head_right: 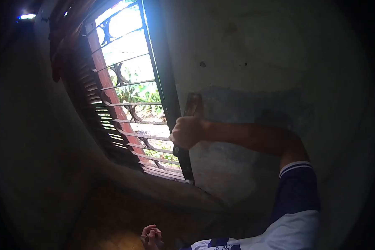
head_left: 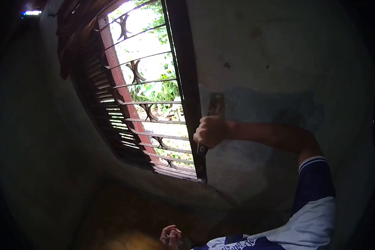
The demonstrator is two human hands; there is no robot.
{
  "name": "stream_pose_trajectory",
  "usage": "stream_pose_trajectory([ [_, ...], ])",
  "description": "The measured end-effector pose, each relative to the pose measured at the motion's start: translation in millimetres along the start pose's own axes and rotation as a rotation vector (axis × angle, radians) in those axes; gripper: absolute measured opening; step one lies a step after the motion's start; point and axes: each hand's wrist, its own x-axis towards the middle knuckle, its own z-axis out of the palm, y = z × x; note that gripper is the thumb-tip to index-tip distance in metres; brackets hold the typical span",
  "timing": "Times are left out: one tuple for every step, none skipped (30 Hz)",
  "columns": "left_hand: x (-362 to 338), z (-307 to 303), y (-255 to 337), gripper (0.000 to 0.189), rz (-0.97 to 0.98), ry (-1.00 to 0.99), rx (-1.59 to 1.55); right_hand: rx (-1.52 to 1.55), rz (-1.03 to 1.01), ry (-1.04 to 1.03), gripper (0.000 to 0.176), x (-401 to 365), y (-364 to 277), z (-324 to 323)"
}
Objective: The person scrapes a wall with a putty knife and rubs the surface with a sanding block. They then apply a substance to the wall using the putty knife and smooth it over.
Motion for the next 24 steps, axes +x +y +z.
stream_pose_trajectory([
  [0,6,8,0.029,-0.012,0.011,0.006,0.016,0.007,-0.020,0.016,4,-10,-3],
  [-3,9,11,0.028,-0.031,0.023,0.015,0.038,0.016,-0.042,0.015,5,-17,-5],
  [7,13,6,0.028,-0.006,0.019,0.021,0.002,0.008,-0.052,0.015,4,-11,-5],
  [6,14,5,0.027,-0.004,0.023,0.034,-0.010,0.005,-0.069,0.015,4,-12,-7],
  [5,14,4,0.027,-0.004,0.025,0.047,-0.021,0.003,-0.086,0.015,2,-13,-7],
  [-2,17,5,0.027,-0.021,0.035,0.037,0.017,0.009,-0.045,0.014,-1,-9,-6],
  [-7,21,8,0.027,-0.037,0.044,0.029,0.054,0.017,-0.003,0.014,-4,4,-5],
  [-10,27,9,0.027,-0.042,0.052,0.015,0.081,0.020,0.041,0.015,-5,12,-5],
  [-11,30,10,0.027,-0.036,0.049,0.025,0.095,0.006,0.001,0.014,-3,3,-13],
  [-16,31,11,0.027,-0.037,0.050,0.040,0.120,-0.007,-0.038,0.013,1,-18,-26],
  [-19,32,12,0.027,-0.034,0.052,0.054,0.139,-0.021,-0.075,0.014,3,-30,-33],
  [-19,36,14,0.027,-0.031,0.048,0.036,0.201,-0.046,-0.070,0.014,1,-26,-33],
  [-21,38,16,0.027,-0.036,0.046,0.020,0.172,-0.017,-0.091,0.014,-2,-14,-30],
  [-27,39,17,0.027,-0.049,0.045,0.005,0.151,0.012,-0.116,0.014,-7,4,-27],
  [-33,39,15,0.027,-0.048,0.049,0.019,0.129,0.041,-0.142,0.014,-11,12,-24],
  [-33,39,12,0.027,-0.036,0.050,0.031,0.130,0.018,-0.129,0.015,-13,4,-20],
  [-34,39,10,0.027,-0.023,0.051,0.043,0.130,-0.007,-0.118,0.015,-15,-11,-17],
  [-39,37,8,0.026,-0.038,0.064,0.043,0.134,-0.031,-0.102,0.016,-16,-20,-14],
  [-41,36,4,0.026,-0.043,0.074,0.036,0.080,-0.055,-0.089,0.015,-18,-14,-13],
  [-42,37,1,0.026,-0.050,0.085,0.028,0.028,-0.080,-0.078,0.014,-22,-6,-13],
  [-45,40,2,0.026,-0.058,0.092,0.026,-0.014,-0.098,-0.068,0.013,-26,0,-14],
  [-48,43,6,0.026,-0.069,0.098,0.027,0.169,-0.060,-0.047,0.013,-27,22,-27],
  [-51,46,7,0.026,-0.078,0.102,0.026,0.180,-0.061,-0.036,0.013,-28,15,-25],
  [-50,46,3,0.026,-0.065,0.087,0.025,0.182,-0.065,-0.021,0.014,-25,5,-22],
])
